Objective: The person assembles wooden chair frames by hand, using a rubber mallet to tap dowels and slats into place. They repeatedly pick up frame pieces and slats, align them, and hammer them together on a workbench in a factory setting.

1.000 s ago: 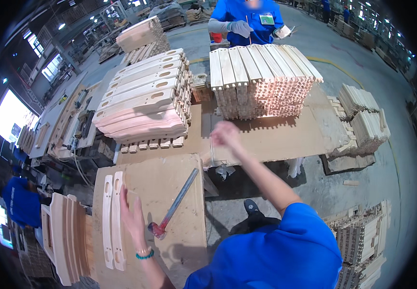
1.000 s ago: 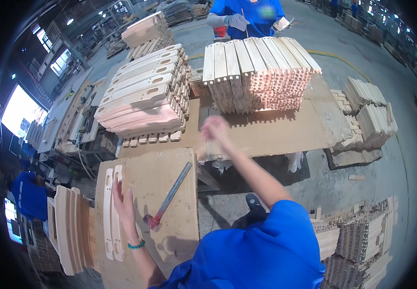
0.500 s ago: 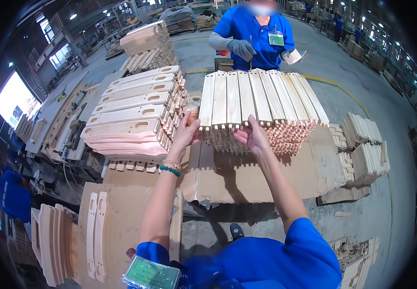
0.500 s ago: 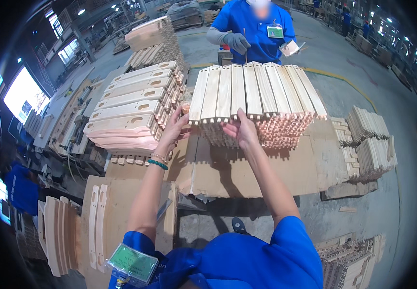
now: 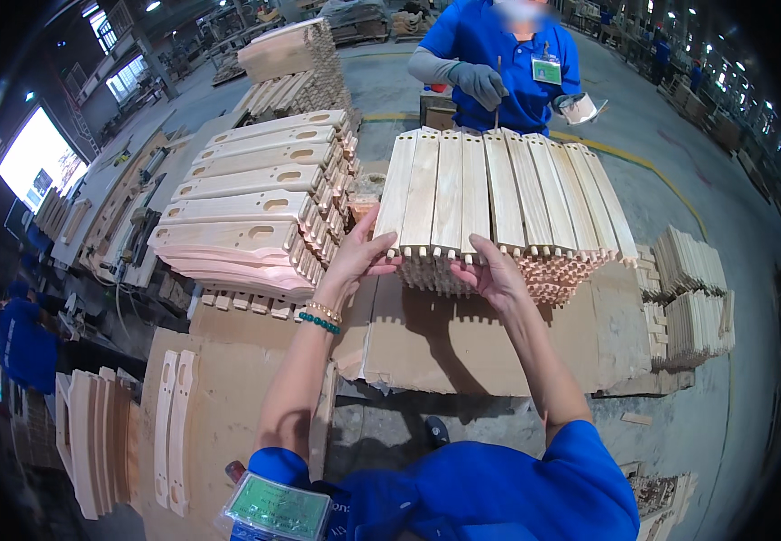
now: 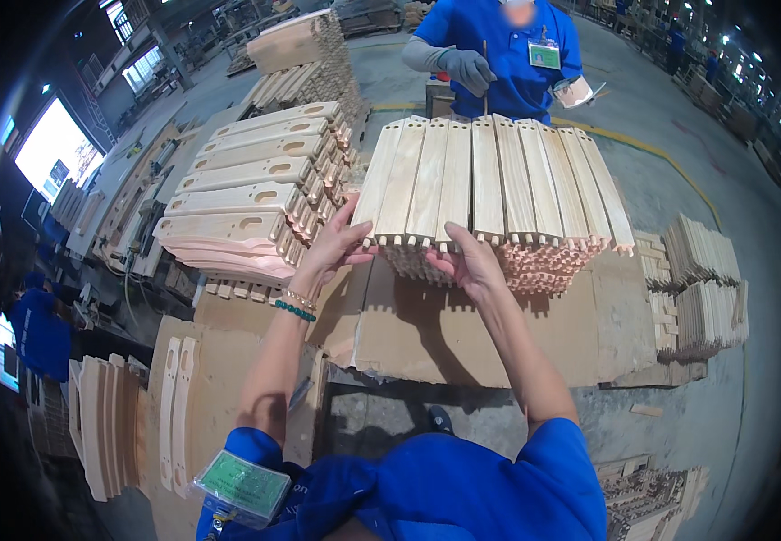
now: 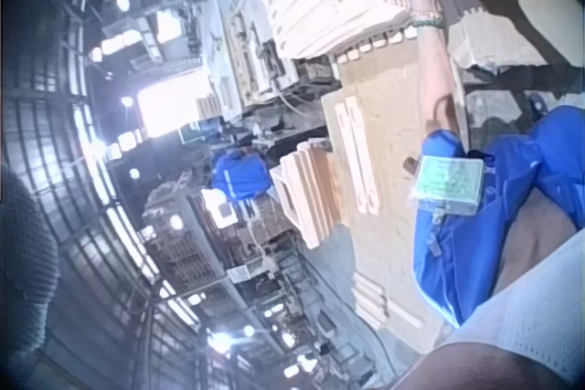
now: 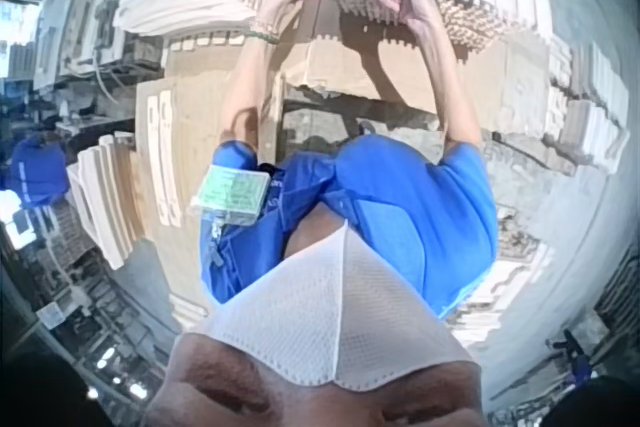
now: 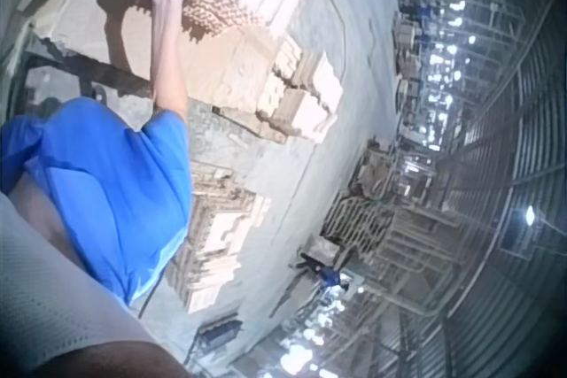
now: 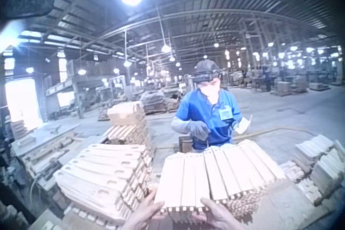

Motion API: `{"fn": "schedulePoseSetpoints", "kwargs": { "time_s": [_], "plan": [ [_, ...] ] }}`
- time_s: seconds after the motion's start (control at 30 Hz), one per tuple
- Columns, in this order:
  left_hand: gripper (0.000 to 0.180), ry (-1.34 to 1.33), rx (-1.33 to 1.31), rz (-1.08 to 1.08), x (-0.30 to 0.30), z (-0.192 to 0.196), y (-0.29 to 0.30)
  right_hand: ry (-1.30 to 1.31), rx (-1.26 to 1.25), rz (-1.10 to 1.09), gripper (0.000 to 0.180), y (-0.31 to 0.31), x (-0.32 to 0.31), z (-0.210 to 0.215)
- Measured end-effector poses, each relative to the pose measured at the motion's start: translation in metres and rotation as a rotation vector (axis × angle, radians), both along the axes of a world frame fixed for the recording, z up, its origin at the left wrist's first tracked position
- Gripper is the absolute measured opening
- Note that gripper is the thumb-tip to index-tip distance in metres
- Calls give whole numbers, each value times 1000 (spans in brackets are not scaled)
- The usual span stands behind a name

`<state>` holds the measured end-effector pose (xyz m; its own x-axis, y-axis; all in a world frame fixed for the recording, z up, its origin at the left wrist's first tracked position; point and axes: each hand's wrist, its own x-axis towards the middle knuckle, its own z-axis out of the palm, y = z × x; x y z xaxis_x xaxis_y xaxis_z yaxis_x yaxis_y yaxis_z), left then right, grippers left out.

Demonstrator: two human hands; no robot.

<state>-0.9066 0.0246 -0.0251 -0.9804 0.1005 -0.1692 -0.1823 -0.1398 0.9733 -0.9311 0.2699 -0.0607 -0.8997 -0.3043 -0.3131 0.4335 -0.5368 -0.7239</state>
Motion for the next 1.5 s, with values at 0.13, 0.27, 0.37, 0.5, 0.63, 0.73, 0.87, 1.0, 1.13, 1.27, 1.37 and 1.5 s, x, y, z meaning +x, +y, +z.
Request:
{"fn": "schedulePoseSetpoints", "kwargs": {
  "time_s": [0.13, 0.27, 0.37, 0.5, 0.63, 0.73, 0.87, 1.0, 1.13, 1.27, 1.37, 1.5],
  "plan": [
    [79, -29, -5, -32, 19, 0, 0, -35, 10, 80, 31, 11, 21, 2],
    [83, -41, -48, -62, 24, -1, -6, -61, -39, 177, 34, 10, 33, 11],
    [88, -23, 24, -70, 8, -2, 2, -59, -94, 73, 38, 14, 22, 5],
    [92, 125, 136, -42, 0, -16, 15, -42, 30, 59, 37, 8, 16, 6],
    [90, 221, 144, 20, 10, -19, 16, -56, 101, 65, 35, 5, 21, 6],
    [90, 274, 210, 73, 39, -12, 13, 3, 80, 110, 33, -1, 41, 8],
    [95, 425, 79, 251, 116, 6, -2, 105, 204, 191, 55, -22, 92, 35],
    [98, 402, -144, 544, 235, 2, -38, 116, 247, 399, 69, -81, 161, 47],
    [96, 321, -223, 948, 406, -18, -39, 103, 303, 926, 69, -137, 238, 15],
    [96, 28, -217, 1348, 568, -38, -19, -18, 275, 1435, 34, -196, 356, -33],
    [94, -133, -162, 1434, 673, -64, -7, -250, 64, 1554, 32, -209, 466, -81],
    [90, -358, -60, 1368, 785, -90, -27, -508, 59, 1613, 33, -213, 590, -129]
  ]
}}
